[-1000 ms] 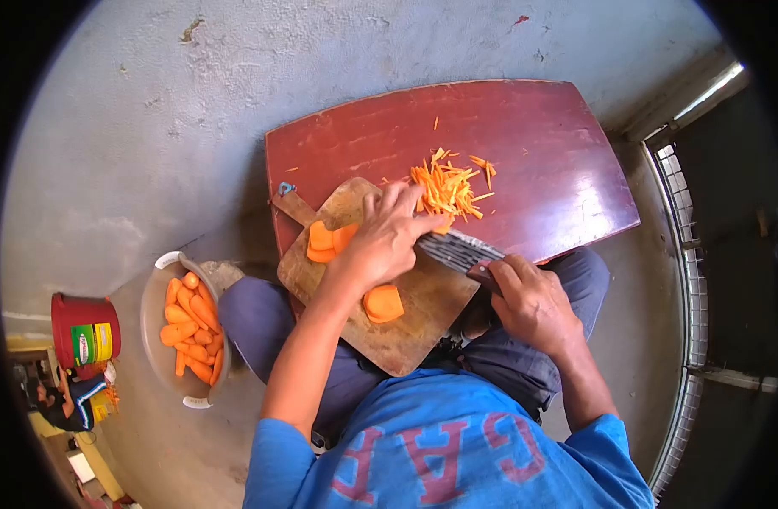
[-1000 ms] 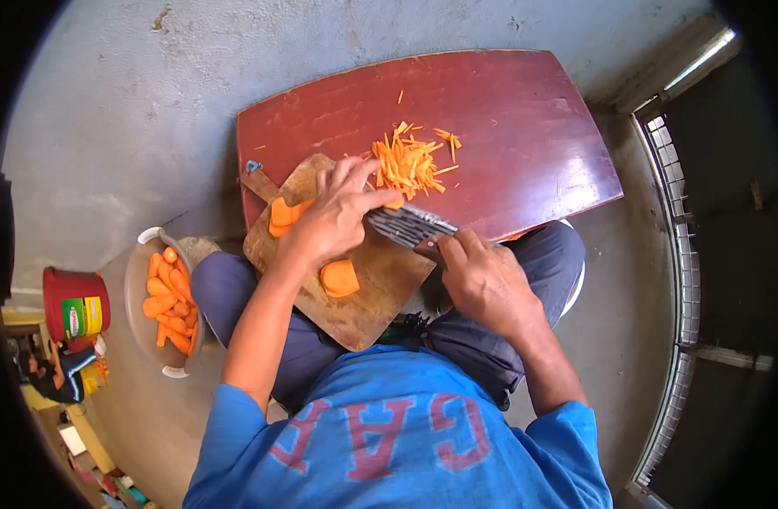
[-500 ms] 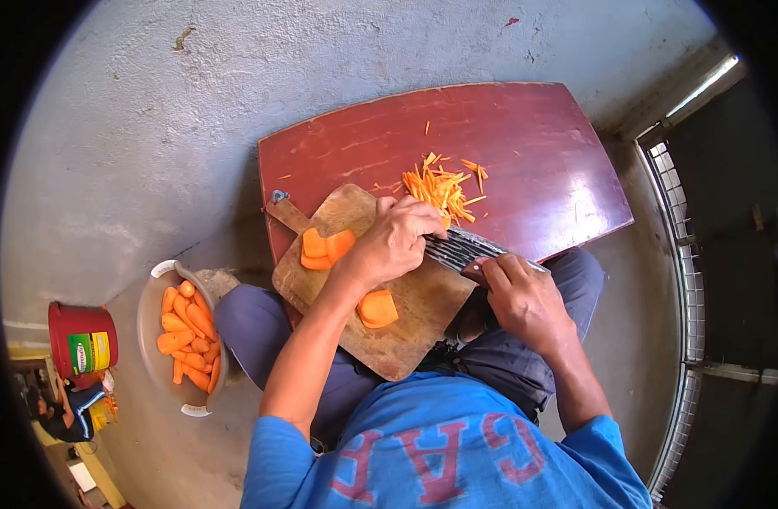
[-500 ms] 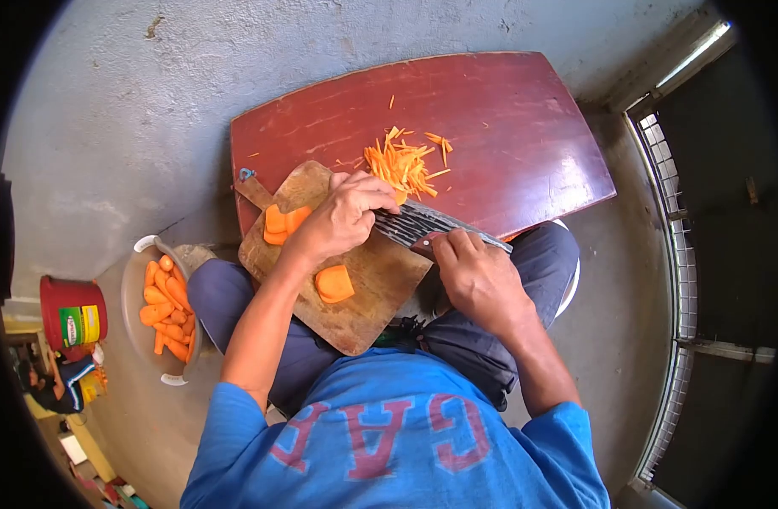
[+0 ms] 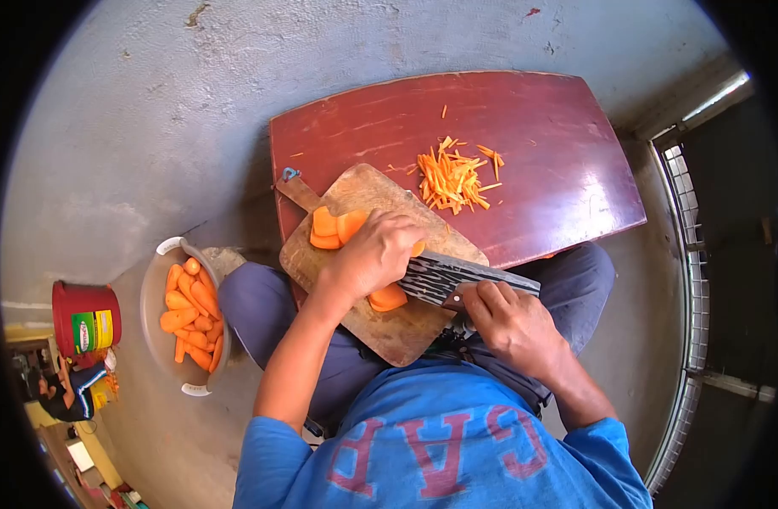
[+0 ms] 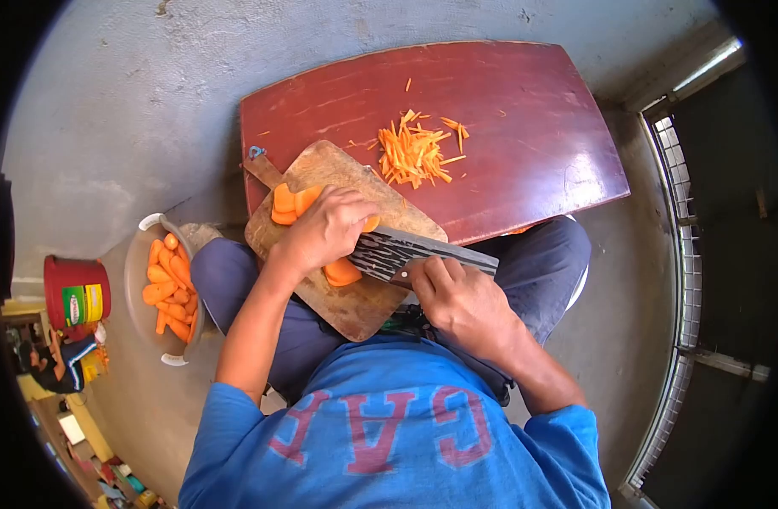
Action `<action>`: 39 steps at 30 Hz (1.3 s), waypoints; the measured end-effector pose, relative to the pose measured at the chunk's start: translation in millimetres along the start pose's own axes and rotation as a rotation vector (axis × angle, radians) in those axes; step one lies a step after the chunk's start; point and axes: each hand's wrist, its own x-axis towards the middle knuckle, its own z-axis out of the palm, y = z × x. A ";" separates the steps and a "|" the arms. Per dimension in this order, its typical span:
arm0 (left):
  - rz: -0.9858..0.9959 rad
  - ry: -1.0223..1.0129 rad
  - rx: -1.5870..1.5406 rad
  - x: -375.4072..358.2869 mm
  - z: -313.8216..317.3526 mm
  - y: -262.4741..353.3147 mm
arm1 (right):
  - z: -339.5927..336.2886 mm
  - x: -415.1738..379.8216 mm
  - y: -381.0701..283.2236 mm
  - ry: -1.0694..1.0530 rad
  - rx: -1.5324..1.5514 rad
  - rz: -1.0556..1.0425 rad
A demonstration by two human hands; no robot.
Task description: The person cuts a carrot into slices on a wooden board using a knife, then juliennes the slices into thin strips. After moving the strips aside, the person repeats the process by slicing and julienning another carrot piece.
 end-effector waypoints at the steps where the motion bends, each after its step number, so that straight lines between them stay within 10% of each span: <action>1: -0.016 0.042 -0.022 -5.9 1.1 -3.8 | 1.2 -0.9 -1.6 -0.004 0.009 0.005; 13: -0.054 0.132 0.003 2.7 12.4 -5.5 | -11.9 -10.3 6.5 -0.005 -0.003 0.029; 20: -0.038 0.188 0.060 -16.6 16.4 3.5 | -19.0 -37.6 12.9 -0.029 0.672 0.490; 39: 0.036 0.062 0.288 -12.0 18.7 27.5 | -19.4 -5.6 -19.7 -0.032 0.343 0.365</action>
